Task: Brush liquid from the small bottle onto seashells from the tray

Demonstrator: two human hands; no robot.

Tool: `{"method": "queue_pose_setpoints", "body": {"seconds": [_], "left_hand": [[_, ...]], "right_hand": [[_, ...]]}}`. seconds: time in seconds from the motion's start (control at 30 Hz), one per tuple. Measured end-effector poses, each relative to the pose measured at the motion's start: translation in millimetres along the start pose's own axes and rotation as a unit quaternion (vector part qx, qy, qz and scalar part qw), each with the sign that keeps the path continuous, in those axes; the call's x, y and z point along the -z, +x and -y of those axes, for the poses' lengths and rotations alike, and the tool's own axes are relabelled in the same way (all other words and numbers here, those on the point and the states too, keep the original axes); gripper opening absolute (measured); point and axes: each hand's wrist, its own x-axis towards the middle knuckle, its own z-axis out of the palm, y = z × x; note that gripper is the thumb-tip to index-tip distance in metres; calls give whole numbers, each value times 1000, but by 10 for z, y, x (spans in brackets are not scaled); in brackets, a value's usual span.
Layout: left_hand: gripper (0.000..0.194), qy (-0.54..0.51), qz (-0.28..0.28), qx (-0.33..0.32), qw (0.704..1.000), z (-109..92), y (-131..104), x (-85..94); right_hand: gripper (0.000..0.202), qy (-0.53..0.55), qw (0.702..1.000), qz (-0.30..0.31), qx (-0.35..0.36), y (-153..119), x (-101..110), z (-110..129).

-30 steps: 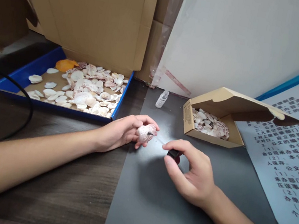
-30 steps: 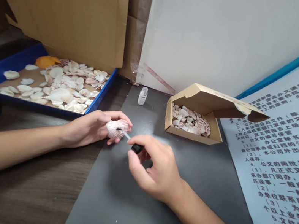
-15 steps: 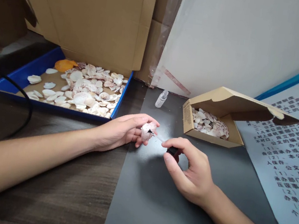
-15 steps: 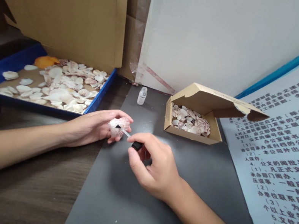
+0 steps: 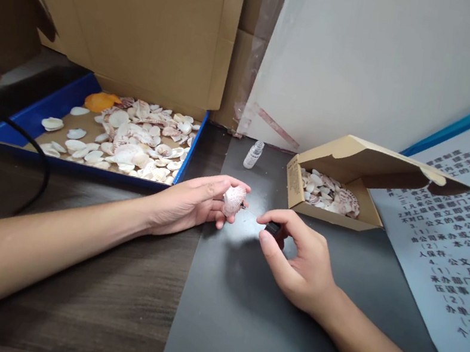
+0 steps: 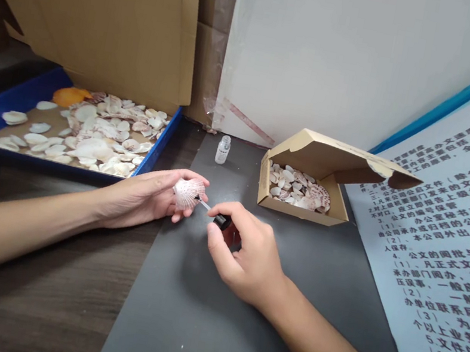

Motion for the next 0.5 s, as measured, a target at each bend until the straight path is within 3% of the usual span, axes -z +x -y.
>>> {"method": "queue_pose_setpoints", "body": {"seconds": [0.23, 0.37, 0.5], "left_hand": [[41, 11, -4, 10, 1000, -19, -19, 0], [40, 26, -3, 22, 999, -10, -28, -1], [41, 34, -6, 24, 999, -3, -25, -6]], "right_hand": [[13, 17, 998, -33, 50, -5, 38, 30], [18, 31, 997, -1, 67, -13, 9, 25], [9, 8, 999, 5, 47, 6, 23, 52]]}}
